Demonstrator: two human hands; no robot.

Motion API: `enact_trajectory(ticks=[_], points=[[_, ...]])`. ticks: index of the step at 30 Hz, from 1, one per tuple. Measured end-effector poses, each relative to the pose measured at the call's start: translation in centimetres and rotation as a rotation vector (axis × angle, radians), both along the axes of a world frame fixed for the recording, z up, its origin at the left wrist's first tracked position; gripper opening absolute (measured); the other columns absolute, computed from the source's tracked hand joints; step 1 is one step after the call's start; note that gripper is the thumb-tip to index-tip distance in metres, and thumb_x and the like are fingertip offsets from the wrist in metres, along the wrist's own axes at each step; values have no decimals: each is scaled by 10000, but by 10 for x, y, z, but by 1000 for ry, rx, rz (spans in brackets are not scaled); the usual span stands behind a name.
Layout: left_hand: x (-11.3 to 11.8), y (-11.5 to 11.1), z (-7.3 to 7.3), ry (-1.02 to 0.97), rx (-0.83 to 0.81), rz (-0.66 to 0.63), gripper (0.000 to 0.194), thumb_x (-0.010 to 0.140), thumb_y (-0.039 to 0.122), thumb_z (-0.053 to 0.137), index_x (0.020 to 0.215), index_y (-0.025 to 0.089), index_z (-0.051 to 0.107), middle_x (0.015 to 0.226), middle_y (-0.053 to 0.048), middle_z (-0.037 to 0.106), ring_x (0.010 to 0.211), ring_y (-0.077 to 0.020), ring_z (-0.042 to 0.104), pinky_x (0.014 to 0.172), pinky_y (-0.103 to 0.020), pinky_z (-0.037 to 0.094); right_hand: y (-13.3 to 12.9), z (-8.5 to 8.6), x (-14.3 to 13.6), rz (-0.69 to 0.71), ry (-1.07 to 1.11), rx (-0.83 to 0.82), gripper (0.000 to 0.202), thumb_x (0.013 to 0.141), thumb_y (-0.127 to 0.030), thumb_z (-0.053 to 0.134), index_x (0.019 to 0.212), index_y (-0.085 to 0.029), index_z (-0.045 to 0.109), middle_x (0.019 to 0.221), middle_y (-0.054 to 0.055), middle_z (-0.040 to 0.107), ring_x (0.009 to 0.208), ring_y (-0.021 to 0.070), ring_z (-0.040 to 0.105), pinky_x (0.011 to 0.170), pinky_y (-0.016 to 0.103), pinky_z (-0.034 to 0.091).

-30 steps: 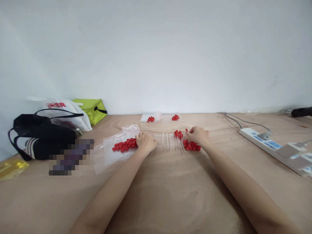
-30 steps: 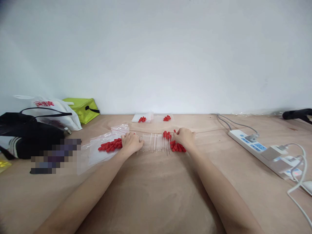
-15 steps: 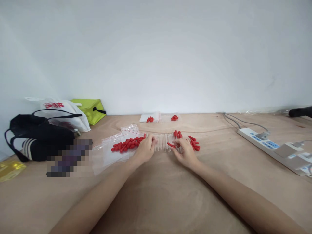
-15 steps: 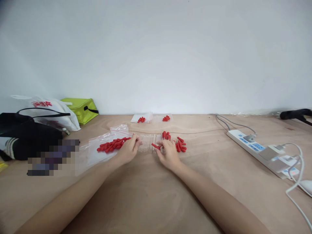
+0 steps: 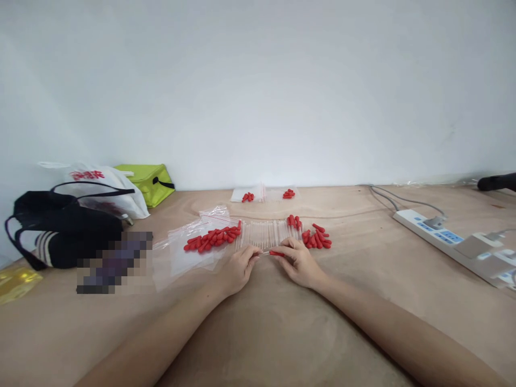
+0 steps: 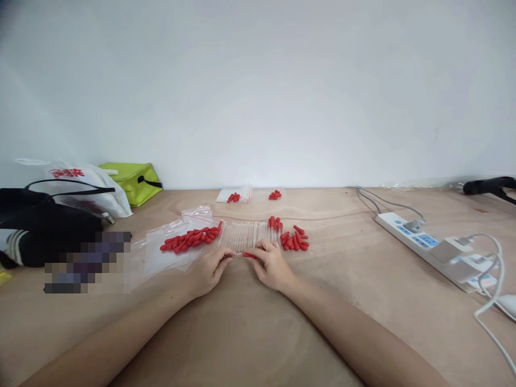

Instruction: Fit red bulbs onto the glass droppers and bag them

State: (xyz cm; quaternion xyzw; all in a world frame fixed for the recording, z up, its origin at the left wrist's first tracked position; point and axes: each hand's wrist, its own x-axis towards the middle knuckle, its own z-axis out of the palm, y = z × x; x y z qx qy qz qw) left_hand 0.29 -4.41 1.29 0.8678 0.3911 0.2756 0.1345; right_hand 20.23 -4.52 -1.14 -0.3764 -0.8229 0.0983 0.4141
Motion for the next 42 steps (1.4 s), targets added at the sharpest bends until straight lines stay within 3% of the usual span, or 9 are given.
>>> enact_trajectory(ticks=[9, 17, 32, 42], points=[[-2, 2, -5, -101, 103, -114, 190, 848, 172, 377, 845, 178, 567, 799, -43, 641, 773, -136, 602, 677, -245, 479, 1, 5, 0, 149, 109, -91, 156, 815, -244, 485, 865, -198, 625, 802, 50, 607, 731, 138, 562, 680, 276, 452], [3, 0, -9, -136, 118, -154, 218, 853, 184, 370, 785, 163, 576, 715, -50, 622, 673, -125, 592, 631, -236, 481, -1, 7, 2, 183, 83, -38, 166, 831, -259, 462, 831, -204, 618, 745, 43, 640, 708, 140, 575, 672, 279, 442], [6, 1, -16, -80, 145, -127, 229, 834, 132, 357, 784, 158, 578, 750, -59, 622, 744, -142, 590, 659, -255, 482, 2, 7, -2, 91, -193, 129, 198, 825, -313, 463, 784, -181, 605, 673, 30, 611, 663, 143, 506, 671, 304, 280], [8, 0, -12, -77, 115, -35, 206, 851, 211, 388, 863, 185, 592, 827, -43, 646, 787, -144, 596, 714, -267, 475, 10, 12, 4, 125, -131, 45, 182, 808, -332, 500, 843, -213, 634, 721, 41, 631, 699, 160, 515, 692, 329, 327]])
